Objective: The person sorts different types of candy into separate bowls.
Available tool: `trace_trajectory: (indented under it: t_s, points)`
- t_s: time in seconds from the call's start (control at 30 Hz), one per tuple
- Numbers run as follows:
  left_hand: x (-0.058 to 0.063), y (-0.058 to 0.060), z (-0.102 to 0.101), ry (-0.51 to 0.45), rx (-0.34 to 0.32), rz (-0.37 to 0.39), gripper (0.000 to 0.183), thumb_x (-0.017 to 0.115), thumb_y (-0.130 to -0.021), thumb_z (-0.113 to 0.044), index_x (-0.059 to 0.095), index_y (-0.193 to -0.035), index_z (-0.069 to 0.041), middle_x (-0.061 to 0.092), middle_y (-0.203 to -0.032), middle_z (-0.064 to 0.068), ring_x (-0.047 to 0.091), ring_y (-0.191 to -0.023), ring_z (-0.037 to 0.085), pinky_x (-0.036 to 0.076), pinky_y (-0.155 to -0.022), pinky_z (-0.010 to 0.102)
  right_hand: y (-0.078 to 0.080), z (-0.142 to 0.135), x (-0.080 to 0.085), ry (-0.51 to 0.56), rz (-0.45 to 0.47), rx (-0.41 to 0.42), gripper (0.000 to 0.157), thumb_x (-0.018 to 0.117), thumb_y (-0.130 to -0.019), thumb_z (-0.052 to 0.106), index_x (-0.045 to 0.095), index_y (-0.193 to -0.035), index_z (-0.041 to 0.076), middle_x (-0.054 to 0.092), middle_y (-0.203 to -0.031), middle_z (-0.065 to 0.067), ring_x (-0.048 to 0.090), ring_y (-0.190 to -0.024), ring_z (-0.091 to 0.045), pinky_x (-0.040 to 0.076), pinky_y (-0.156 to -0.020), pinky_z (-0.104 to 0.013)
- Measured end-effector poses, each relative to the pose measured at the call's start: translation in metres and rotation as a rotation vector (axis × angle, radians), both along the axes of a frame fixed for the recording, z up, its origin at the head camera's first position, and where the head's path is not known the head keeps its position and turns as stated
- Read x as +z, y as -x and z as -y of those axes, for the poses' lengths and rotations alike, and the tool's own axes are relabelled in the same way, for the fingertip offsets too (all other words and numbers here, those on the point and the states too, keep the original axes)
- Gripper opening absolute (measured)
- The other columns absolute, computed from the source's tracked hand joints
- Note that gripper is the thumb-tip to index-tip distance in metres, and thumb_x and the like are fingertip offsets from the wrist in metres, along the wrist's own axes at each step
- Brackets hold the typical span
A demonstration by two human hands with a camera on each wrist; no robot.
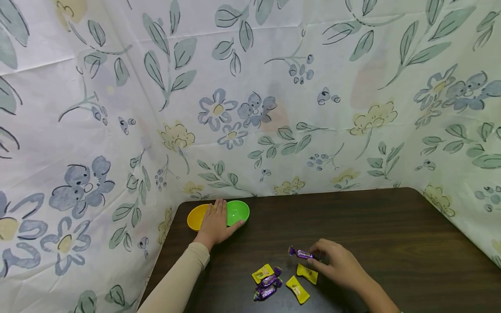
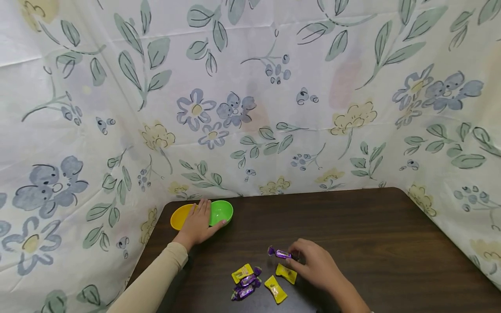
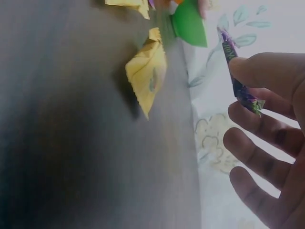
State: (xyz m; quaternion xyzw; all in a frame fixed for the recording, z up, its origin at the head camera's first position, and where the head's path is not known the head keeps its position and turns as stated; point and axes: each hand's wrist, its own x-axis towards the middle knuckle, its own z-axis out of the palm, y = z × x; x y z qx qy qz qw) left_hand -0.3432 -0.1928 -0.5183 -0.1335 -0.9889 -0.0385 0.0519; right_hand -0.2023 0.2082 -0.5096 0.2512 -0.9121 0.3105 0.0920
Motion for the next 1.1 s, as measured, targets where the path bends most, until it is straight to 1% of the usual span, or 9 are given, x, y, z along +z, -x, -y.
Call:
trace_trajectory:
  t_s: [0.27, 0.43, 0.67, 0.87, 0.97, 1.1]
  points:
    - [0.001, 0.001, -0.002, 0.016, -0.003, 0.013, 0.115, 0.031, -0.096, -0.088, 0.028, -0.166, 0.004, 0.029, -0.173, 0.022, 0.025, -0.164, 0.037, 0.015, -0.134, 0.057, 0.015, 0.006, -0.001, 0.029, 0.001, -0.017, 0.014, 0.083, -0.093, 0.020, 0.074, -0.102, 0.026, 0.066, -0.096, 0.018, 0.059, -0.083, 0.004, 0.056, -0.070, -0.024]
    - [0.003, 0.000, -0.002, 0.023, -0.001, 0.016, 0.115, 0.031, -0.096, -0.087, 0.028, -0.165, 0.004, 0.029, -0.173, 0.022, 0.025, -0.164, 0.037, 0.016, -0.134, 0.057, 0.025, 0.011, 0.001, 0.022, -0.014, -0.010, 0.013, 0.083, -0.094, 0.021, 0.074, -0.102, 0.025, 0.067, -0.096, 0.017, 0.060, -0.084, 0.003, 0.056, -0.070, -0.024]
    - [0.001, 0.003, 0.000, 0.013, -0.010, 0.015, 0.118, 0.028, -0.095, -0.089, 0.028, -0.165, 0.006, 0.029, -0.173, 0.024, 0.024, -0.163, 0.039, 0.014, -0.134, 0.058, 0.039, 0.023, 0.007, 0.029, -0.027, -0.013, 0.012, 0.083, -0.094, 0.021, 0.075, -0.102, 0.024, 0.068, -0.097, 0.016, 0.060, -0.084, 0.002, 0.057, -0.072, -0.025]
    - [0.004, 0.001, -0.001, 0.032, -0.009, 0.010, 0.115, 0.031, -0.097, -0.087, 0.030, -0.164, 0.006, 0.029, -0.173, 0.024, 0.026, -0.163, 0.038, 0.016, -0.134, 0.057, 0.053, 0.037, 0.012, 0.043, -0.040, -0.029, 0.012, 0.083, -0.094, 0.021, 0.076, -0.102, 0.024, 0.067, -0.096, 0.015, 0.060, -0.084, 0.001, 0.056, -0.073, -0.026]
    - [0.002, 0.003, 0.000, 0.027, -0.009, 0.006, 0.115, 0.031, -0.096, -0.087, 0.030, -0.164, 0.006, 0.030, -0.173, 0.024, 0.026, -0.163, 0.038, 0.017, -0.134, 0.057, 0.061, 0.043, 0.013, 0.056, -0.038, -0.040, 0.011, 0.083, -0.094, 0.022, 0.076, -0.103, 0.024, 0.067, -0.095, 0.014, 0.060, -0.084, 0.000, 0.056, -0.074, -0.027]
    - [-0.002, 0.005, -0.001, 0.020, -0.009, 0.001, 0.118, 0.028, -0.094, -0.090, 0.029, -0.165, 0.005, 0.030, -0.173, 0.023, 0.026, -0.163, 0.038, 0.017, -0.134, 0.057, 0.073, 0.050, 0.014, 0.072, -0.023, -0.045, 0.011, 0.083, -0.094, 0.023, 0.076, -0.103, 0.023, 0.067, -0.095, 0.012, 0.060, -0.085, -0.003, 0.056, -0.075, -0.027]
